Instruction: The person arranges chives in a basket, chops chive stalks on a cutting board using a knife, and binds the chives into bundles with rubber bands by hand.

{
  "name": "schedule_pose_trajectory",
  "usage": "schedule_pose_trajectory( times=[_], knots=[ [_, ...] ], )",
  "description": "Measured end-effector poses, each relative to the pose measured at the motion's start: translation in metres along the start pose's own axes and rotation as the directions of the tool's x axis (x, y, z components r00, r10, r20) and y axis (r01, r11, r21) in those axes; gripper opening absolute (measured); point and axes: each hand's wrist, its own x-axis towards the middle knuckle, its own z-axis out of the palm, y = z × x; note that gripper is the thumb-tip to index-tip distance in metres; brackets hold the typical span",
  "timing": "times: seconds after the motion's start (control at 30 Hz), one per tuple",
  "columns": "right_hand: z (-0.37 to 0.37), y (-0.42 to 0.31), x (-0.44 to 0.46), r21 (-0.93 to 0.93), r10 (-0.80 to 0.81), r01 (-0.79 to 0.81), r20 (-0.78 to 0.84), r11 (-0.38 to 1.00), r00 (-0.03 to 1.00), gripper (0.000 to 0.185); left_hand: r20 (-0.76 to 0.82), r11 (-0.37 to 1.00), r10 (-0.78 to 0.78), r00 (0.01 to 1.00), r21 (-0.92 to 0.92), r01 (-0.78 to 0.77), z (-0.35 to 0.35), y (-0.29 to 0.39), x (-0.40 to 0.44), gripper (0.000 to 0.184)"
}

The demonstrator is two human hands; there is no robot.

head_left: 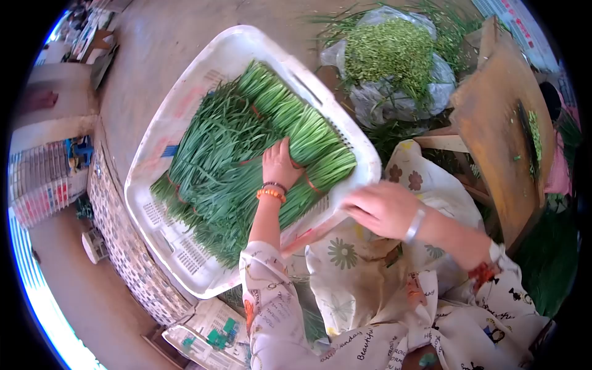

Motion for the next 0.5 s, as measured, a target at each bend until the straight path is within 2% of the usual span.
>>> schedule_pose_trajectory(
  times=[0.03,0.1,0.13,0.17,0.23,0.27,0.3,0.43,0.5],
  knots=[
    [0.009,-0.005,0.033,0.009,-0.105,0.106,-0.034,0.994,0.994,0.015,-0.004,1.000,-0.022,1.000,0.003,0.022,0.006,-0.005,0.002,0.078],
    [0.032,-0.003,0.095,-0.287,-0.022,0.098,0.257,0.953,0.966,0.024,-0.246,0.974,0.085,0.966,0.225,-0.029,0.018,-0.014,-0.001,0.065],
    [0.048,0.011,0.118,-0.409,-0.027,0.157,0.305,0.899,0.952,0.034,-0.175,0.974,0.067,0.982,0.223,-0.027,0.016,-0.016,-0.006,0.061],
    [0.068,0.027,0.135,-0.527,-0.025,0.216,0.346,0.822,0.938,0.045,-0.195,0.962,0.052,0.979,0.273,0.003,0.017,-0.019,-0.013,0.072],
    [0.092,0.051,0.146,-0.697,0.105,0.235,0.408,0.678,0.907,0.063,-0.105,0.984,-0.074,0.992,0.152,0.090,-0.009,-0.017,-0.041,0.089],
    [0.107,0.074,0.153,-0.732,0.143,0.256,0.434,0.632,0.890,0.078,-0.123,0.977,-0.106,0.987,0.171,0.126,-0.006,-0.032,-0.052,0.102],
    [0.106,0.075,0.154,-0.729,0.100,0.236,0.386,0.642,0.917,0.044,-0.082,0.962,-0.134,0.988,0.226,0.150,-0.011,-0.045,-0.063,0.102],
    [0.106,0.081,0.166,-0.749,0.119,0.314,0.462,0.584,0.879,0.042,-0.095,0.960,-0.156,0.983,0.219,0.174,-0.009,-0.082,-0.070,0.103],
    [0.108,0.089,0.165,-0.735,0.105,0.255,0.405,0.628,0.908,0.045,-0.087,0.963,-0.154,0.984,0.208,0.169,0.001,-0.085,-0.060,0.102]
  ],
)
